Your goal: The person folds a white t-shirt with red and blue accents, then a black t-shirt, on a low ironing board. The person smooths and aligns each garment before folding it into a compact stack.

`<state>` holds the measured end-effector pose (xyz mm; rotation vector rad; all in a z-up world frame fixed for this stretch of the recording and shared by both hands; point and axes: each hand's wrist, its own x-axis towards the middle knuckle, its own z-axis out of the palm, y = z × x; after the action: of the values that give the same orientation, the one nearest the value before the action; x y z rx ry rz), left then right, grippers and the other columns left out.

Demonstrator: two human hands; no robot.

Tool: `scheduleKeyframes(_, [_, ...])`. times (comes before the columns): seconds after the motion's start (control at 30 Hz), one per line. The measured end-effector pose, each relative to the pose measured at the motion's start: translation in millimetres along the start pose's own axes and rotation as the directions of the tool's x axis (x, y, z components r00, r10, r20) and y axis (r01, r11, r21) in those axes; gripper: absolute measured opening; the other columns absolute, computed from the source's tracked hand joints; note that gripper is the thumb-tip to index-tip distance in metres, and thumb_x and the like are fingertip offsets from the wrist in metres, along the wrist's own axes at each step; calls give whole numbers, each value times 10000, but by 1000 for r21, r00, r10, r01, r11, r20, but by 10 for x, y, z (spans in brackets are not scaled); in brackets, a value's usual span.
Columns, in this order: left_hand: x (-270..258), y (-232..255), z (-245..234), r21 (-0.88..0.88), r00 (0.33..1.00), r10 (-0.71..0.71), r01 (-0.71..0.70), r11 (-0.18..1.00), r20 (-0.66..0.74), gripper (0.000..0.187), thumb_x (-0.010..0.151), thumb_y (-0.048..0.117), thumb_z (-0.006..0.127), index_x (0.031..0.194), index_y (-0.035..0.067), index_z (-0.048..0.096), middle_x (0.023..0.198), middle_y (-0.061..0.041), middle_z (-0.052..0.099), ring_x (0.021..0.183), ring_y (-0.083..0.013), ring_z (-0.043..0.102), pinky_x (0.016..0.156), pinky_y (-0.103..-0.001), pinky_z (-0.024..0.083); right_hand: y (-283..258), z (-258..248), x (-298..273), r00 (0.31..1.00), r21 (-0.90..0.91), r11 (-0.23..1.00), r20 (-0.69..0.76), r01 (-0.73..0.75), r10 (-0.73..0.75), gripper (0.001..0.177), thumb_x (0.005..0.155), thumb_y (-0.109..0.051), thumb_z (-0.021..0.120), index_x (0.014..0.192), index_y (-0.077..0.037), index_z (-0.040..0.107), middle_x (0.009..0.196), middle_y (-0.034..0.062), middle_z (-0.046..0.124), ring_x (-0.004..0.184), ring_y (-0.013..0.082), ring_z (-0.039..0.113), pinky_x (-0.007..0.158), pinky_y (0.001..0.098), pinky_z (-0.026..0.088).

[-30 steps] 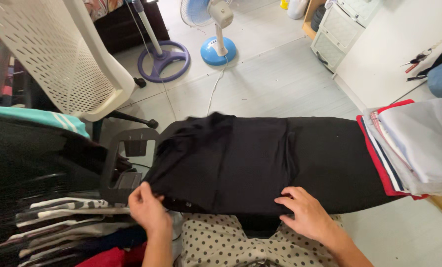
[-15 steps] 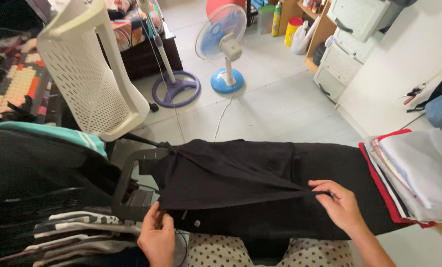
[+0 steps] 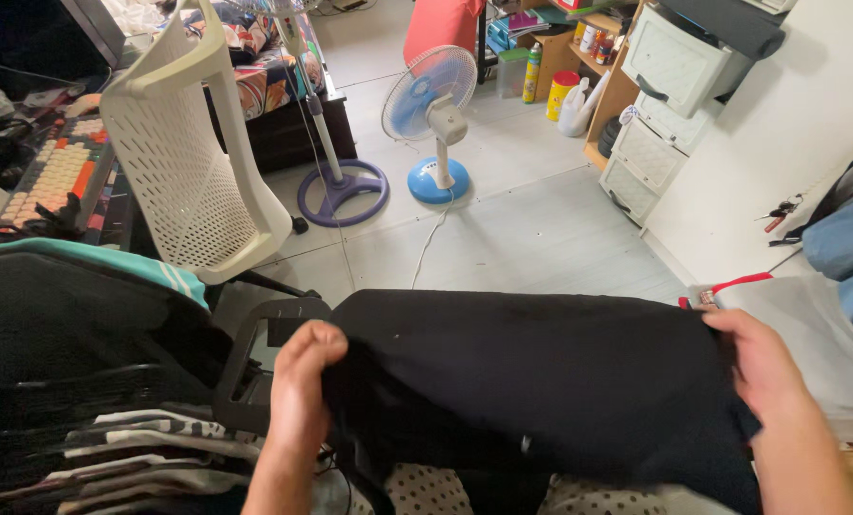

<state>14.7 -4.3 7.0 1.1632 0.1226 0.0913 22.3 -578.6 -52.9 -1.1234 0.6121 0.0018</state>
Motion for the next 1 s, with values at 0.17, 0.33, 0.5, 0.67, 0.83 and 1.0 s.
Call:
scheduleKeyframes(0.17, [287,182,710,80,983,-102,115,990,-150,182,860,30,658,1030,11,720,825,-32,682,733,-105,598,667,-252,481,-179,711,-90,984,-47,988,111,147,-141,151,925,-126,657,1039,-29,674,971,67,717,872,184,688,796,337,552])
scheduleKeyframes(0.33, [-59,222,1446,271,961,-147,81,959,233,272,867,67,679,1097,-14,797,875,-27,758,758,-83,658,672,-243,548,-208,1408,-724,932,-63,961,268,268,-242,211,919,-84,650,1061,56,719,913,83,754,807,180,681,719,311,539])
scheduleKeyframes(0.5, [-348,353,1978,389,900,-69,-116,914,430,341,856,63,666,1190,24,721,943,-42,771,864,-85,695,772,-244,565,-161,1847,-1084,859,-166,911,432,377,-276,291,965,-158,693,1168,35,770,828,-48,648,678,28,466,588,205,374])
scheduleKeyframes(0.67, [-452,391,2093,734,937,-217,-57,677,273,248,963,241,727,1182,137,777,935,-112,776,793,-209,730,774,-301,562,-70,1829,-1114,828,-257,878,511,404,-231,372,1008,-303,621,1163,-14,798,743,-82,533,644,16,368,534,204,279])
scheduleKeyframes(0.83, [-434,230,2072,552,828,344,-554,623,443,171,843,129,796,1009,92,802,1040,-105,666,1010,-262,620,858,-373,515,40,1759,-1069,828,-211,939,549,271,-115,456,1012,-364,609,1181,27,772,794,-55,565,690,30,440,574,209,349])
scheduleKeyframes(1.0, [-376,106,2006,536,880,230,-442,719,416,161,784,149,827,919,74,783,1168,-109,665,1109,-258,614,899,-367,518,99,1710,-1076,647,-149,904,745,402,-165,513,912,-308,746,1288,41,732,917,-16,644,802,33,512,650,195,410])
